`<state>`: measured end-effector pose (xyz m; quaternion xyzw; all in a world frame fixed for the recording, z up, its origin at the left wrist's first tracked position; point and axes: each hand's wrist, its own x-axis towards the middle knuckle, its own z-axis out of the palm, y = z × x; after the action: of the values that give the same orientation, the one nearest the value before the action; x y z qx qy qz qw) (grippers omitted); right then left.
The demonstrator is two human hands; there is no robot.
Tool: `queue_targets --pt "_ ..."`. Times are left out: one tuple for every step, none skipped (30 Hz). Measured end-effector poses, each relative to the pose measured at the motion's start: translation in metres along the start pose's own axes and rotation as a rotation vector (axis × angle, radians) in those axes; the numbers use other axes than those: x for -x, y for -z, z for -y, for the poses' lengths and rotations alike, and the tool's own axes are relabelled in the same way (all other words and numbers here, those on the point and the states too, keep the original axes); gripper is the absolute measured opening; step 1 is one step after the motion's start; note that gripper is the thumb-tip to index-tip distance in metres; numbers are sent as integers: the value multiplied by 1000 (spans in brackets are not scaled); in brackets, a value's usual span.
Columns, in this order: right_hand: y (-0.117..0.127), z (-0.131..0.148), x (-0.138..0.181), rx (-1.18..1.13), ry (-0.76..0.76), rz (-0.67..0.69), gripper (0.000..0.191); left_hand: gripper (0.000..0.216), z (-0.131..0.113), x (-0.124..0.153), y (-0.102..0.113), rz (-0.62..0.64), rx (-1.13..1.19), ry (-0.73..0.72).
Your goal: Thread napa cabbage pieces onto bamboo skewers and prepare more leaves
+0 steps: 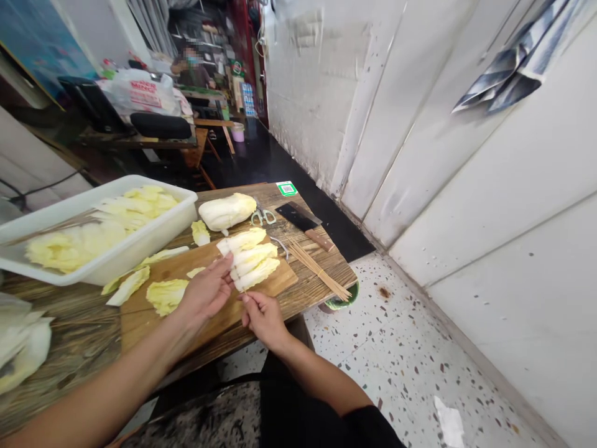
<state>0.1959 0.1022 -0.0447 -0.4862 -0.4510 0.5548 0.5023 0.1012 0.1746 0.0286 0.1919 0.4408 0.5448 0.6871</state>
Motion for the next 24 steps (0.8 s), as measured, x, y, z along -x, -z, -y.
queue_targets --pt "0 0 0 8 2 -4 51 6 1 -1 1 1 3 5" --pt "-1 1 1 18 5 -10 51 7 2 -2 3 3 7 8" --pt "-1 1 1 28 10 -18 51 7 3 -3 4 8 10 11" --pt "-2 1 2 38 17 -28 51 8 4 -3 5 14 14 14" --pt "-2 0 2 48 24 -38 51 8 5 -3 6 21 18 15" --pt "-3 0 2 56 30 -46 51 9 7 -3 7 28 21 17" --pt "-3 0 2 61 34 -50 52 9 8 -3 7 36 23 18" --pt "-4 -1 2 65 37 -52 53 8 9 -3 8 43 25 19" --pt "-5 -2 2 68 38 -53 54 8 10 -3 9 50 27 19" --pt "-5 -3 2 70 40 -55 55 8 11 -3 10 56 28 20" --pt "-6 -3 2 71 41 -57 56 8 11 -3 10 64 29 23" --pt "-6 -4 3 73 43 -59 57 9 11 -4 11 73 29 29" --pt "-5 -4 3 75 45 -61 58 9 11 -5 12 84 29 38" --pt "-5 -3 3 78 46 -60 58 10 11 -6 12 97 28 50" --pt "-4 -3 3 82 47 -56 58 10 10 -7 12 111 28 64" --pt "-3 -2 3 86 47 -49 57 10 9 -9 12 123 29 76" --pt "-2 -1 3 92 46 -39 57 10 8 -11 12 133 33 86" --pt "-1 0 3 98 44 -28 56 10 8 -12 12 138 37 90" --pt "-1 0 4 105 42 -17 55 10 7 -13 11 138 42 90" --pt "0 0 4 112 40 -9 54 10 7 -14 11 134 47 87" --pt "0 0 4 119 39 -3 53 11 7 -15 11 126 51 83" --pt "1 -1 4 124 38 2 52 11 7 -15 11 117 54 81" --pt "1 -2 4 129 39 4 52 12 8 -16 11 106 56 81" --pt "2 -3 4 133 39 6 51 12 7 -17 12 93 57 83"
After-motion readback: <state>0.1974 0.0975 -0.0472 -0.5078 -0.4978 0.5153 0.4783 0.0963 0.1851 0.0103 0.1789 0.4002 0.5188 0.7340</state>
